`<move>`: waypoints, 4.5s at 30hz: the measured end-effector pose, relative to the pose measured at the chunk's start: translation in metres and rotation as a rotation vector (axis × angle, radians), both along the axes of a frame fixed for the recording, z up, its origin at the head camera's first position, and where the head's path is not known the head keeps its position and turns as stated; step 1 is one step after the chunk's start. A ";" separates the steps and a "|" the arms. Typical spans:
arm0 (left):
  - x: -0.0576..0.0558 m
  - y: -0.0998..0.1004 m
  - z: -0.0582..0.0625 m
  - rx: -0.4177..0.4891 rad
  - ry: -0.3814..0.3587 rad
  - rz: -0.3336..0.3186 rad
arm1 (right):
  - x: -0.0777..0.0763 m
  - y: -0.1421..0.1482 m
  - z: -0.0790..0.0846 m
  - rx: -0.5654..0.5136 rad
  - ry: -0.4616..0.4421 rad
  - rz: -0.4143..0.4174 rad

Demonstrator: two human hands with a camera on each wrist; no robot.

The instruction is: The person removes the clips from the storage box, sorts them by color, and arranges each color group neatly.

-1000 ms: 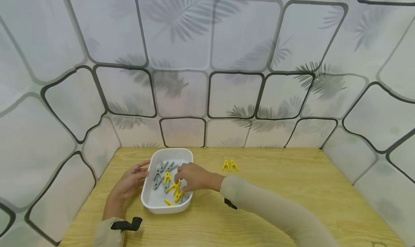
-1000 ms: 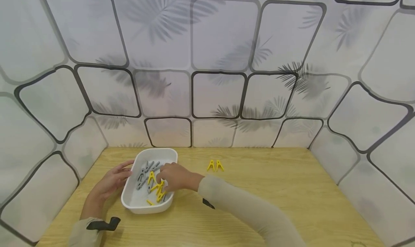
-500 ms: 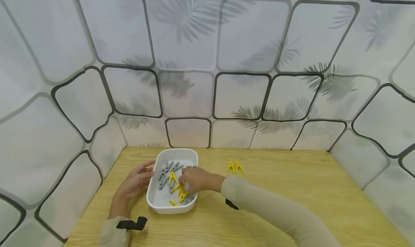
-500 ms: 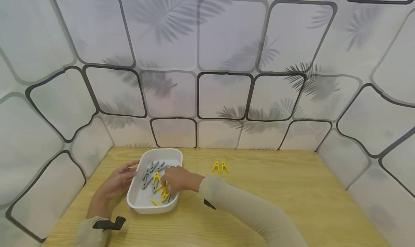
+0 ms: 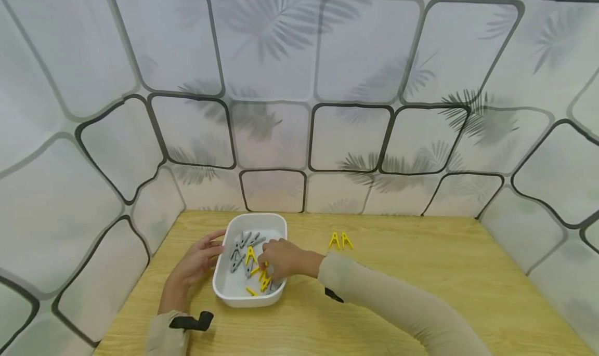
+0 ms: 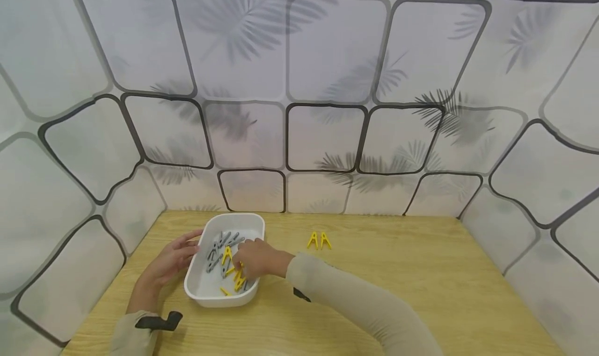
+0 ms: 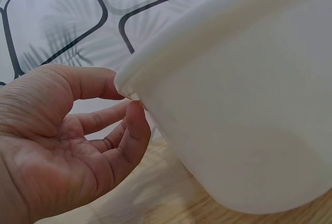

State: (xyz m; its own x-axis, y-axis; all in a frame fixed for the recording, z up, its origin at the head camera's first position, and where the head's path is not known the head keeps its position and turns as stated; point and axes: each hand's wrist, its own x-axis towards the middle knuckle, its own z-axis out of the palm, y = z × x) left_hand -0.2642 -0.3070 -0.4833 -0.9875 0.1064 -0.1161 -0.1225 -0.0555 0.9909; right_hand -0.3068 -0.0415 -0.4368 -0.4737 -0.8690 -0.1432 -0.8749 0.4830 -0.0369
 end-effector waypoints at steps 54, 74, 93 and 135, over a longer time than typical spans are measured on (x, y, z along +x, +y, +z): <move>0.001 0.001 0.001 0.027 0.021 -0.005 | 0.003 -0.003 0.005 0.014 -0.018 0.010; -0.002 0.001 -0.002 0.030 0.020 -0.007 | 0.011 0.002 0.006 -0.179 0.042 0.060; -0.001 0.000 -0.001 0.040 0.026 -0.011 | 0.003 0.025 0.017 -0.458 -0.152 -0.060; -0.001 0.001 0.001 0.007 0.010 -0.005 | -0.036 0.196 0.020 -0.991 0.000 -0.799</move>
State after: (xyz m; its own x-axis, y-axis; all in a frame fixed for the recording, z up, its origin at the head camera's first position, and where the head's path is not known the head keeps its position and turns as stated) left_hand -0.2655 -0.3057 -0.4822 -0.9882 0.1116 -0.1050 -0.1124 -0.0621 0.9917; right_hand -0.3427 0.1545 -0.4168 -0.9125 -0.0773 0.4018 -0.3546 0.6391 -0.6825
